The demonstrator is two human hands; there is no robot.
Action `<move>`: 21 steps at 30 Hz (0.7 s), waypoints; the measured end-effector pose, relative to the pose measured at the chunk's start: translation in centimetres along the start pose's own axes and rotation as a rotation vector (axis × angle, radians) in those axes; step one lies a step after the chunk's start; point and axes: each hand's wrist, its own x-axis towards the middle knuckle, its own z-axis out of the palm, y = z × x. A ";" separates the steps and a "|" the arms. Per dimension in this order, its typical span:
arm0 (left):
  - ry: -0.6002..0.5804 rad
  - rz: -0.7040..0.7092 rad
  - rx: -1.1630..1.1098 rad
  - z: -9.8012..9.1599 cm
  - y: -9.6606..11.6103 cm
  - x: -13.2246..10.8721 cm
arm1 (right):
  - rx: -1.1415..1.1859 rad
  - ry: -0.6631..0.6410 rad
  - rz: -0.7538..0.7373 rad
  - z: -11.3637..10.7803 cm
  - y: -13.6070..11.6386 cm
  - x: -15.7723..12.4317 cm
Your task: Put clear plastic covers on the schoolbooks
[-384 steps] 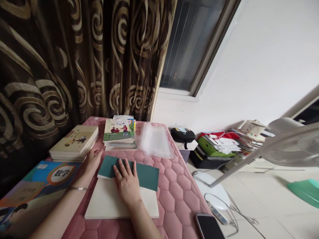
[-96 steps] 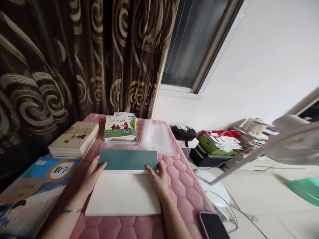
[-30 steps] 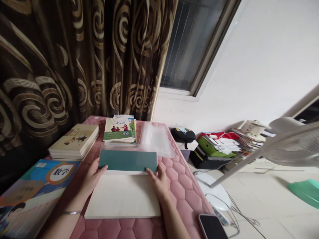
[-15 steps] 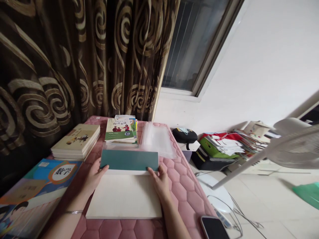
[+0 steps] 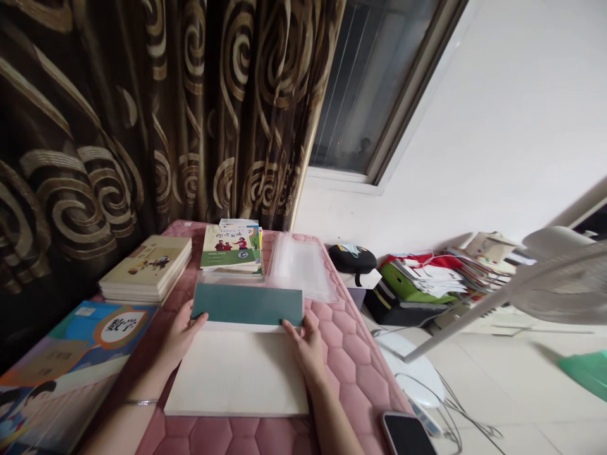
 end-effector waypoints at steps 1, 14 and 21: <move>-0.008 -0.011 0.017 -0.1 0.1 0.0 | 0.009 -0.004 0.017 0.0 -0.1 0.0; -0.035 -0.016 -0.031 -0.5 -0.5 0.2 | 0.019 0.009 0.056 0.6 -1.3 0.1; -0.018 0.004 -0.035 0.0 -0.1 0.1 | -0.010 0.013 0.048 0.4 -1.4 0.1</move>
